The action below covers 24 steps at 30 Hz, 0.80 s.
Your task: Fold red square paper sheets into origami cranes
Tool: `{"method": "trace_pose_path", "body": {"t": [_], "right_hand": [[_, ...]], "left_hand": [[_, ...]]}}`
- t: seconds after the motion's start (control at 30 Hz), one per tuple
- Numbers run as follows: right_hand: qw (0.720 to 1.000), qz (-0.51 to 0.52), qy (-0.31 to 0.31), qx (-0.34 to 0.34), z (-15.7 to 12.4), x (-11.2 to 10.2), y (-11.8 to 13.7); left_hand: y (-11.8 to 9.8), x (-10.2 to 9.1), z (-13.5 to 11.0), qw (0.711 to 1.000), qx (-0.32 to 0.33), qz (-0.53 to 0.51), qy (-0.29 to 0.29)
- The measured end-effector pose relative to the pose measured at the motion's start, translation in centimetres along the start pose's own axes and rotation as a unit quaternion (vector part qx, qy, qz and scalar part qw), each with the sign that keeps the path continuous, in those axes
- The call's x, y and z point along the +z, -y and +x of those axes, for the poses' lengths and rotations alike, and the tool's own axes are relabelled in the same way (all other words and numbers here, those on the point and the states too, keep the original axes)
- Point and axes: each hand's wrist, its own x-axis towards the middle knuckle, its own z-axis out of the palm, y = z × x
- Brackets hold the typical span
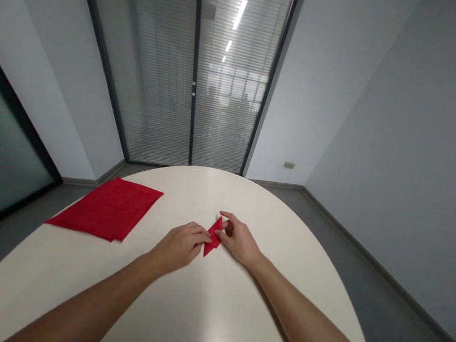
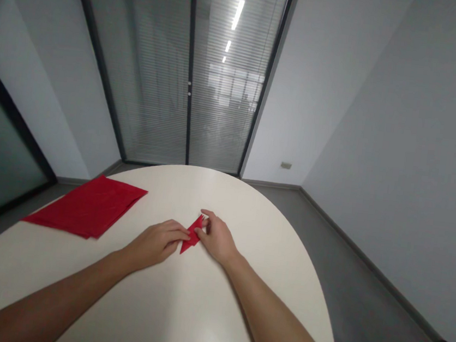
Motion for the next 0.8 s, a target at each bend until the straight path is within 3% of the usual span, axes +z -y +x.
{"method": "trace_pose_path", "body": {"t": [0.23, 0.6, 0.8], "right_hand": [[1.0, 0.017, 0.003, 0.011, 0.0, -0.4, 1.3], [0.995, -0.074, 0.027, -0.058, -0.2, -0.6, 1.8], [0.992, -0.085, 0.038, -0.083, -0.2, -0.6, 1.9]], "left_hand": [[-0.2, 0.0, 0.0, 1.0, 0.003, 0.003, -0.002], [-0.3, -0.2, -0.1, 0.999, -0.028, 0.043, -0.005], [0.1, 0.1, -0.1, 0.995, -0.076, 0.046, -0.043]]}}
